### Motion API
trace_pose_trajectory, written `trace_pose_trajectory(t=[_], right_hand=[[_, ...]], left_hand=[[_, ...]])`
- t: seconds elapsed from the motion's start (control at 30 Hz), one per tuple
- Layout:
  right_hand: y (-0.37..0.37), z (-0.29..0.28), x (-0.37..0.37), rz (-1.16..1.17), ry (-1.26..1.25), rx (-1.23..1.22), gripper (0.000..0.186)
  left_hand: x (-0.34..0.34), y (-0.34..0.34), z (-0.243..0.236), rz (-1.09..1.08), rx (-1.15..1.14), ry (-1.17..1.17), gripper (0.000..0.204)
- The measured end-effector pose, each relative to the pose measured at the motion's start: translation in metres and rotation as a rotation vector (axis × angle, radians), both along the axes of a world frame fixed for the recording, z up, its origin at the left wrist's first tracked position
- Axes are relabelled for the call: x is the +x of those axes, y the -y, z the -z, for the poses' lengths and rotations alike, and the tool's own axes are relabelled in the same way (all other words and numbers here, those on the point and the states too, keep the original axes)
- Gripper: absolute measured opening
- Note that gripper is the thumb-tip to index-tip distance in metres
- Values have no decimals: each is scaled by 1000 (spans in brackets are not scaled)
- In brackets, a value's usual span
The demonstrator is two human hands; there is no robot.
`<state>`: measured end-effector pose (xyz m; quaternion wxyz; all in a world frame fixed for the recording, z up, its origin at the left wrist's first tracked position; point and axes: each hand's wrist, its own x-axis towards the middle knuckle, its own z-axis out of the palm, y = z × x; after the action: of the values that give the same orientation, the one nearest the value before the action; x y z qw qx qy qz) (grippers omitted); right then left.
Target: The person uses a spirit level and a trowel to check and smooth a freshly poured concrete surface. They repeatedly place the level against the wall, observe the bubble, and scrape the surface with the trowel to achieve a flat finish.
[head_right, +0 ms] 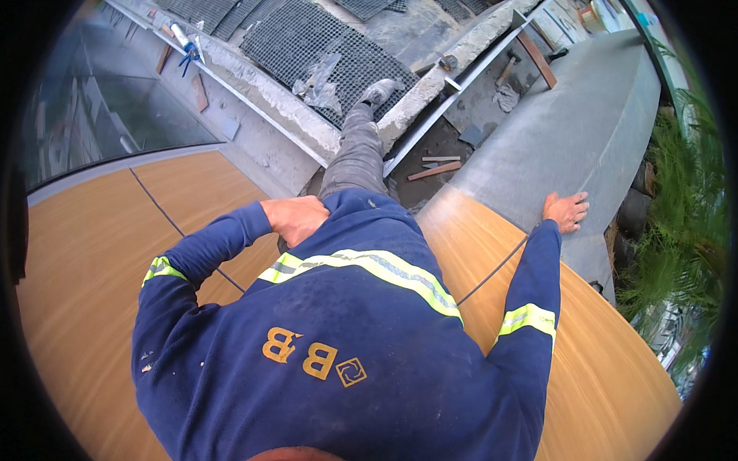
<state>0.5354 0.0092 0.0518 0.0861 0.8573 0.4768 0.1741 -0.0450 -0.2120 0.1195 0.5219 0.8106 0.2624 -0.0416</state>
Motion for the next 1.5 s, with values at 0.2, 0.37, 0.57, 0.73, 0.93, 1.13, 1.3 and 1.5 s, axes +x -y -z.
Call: trace_pose_trajectory(t=[0.2, 0.37, 0.57, 0.73, 0.93, 1.13, 1.3, 1.5], right_hand=[[-1, 16, 18, 15, 16, 85, 85], [-6, 21, 21, 2, 40, 134, 83], [-7, 5, 9, 21, -42, 130, 82], [-8, 6, 11, 4, -87, 158, 80], [-8, 7, 12, -13, -91, 161, 79], [-8, 9, 15, -17, -93, 195, 78], [-10, 7, 13, -3, -113, 189, 80], [-10, 4, 11, 13, -94, 167, 79]], left_hand=[[-11, -15, -2, 30, -2, 29, 40], [-25, -21, 11, 146, -126, -11, 50], [-25, -58, 2, 251, -277, -60, 52], [-20, -82, 2, 364, -350, -112, 57], [-18, -89, 6, 427, -401, -116, 60], [-15, -91, 1, 375, -430, -124, 58], [-11, -88, -3, 378, -420, -120, 58], [-9, -86, -8, 335, -377, -85, 57]])
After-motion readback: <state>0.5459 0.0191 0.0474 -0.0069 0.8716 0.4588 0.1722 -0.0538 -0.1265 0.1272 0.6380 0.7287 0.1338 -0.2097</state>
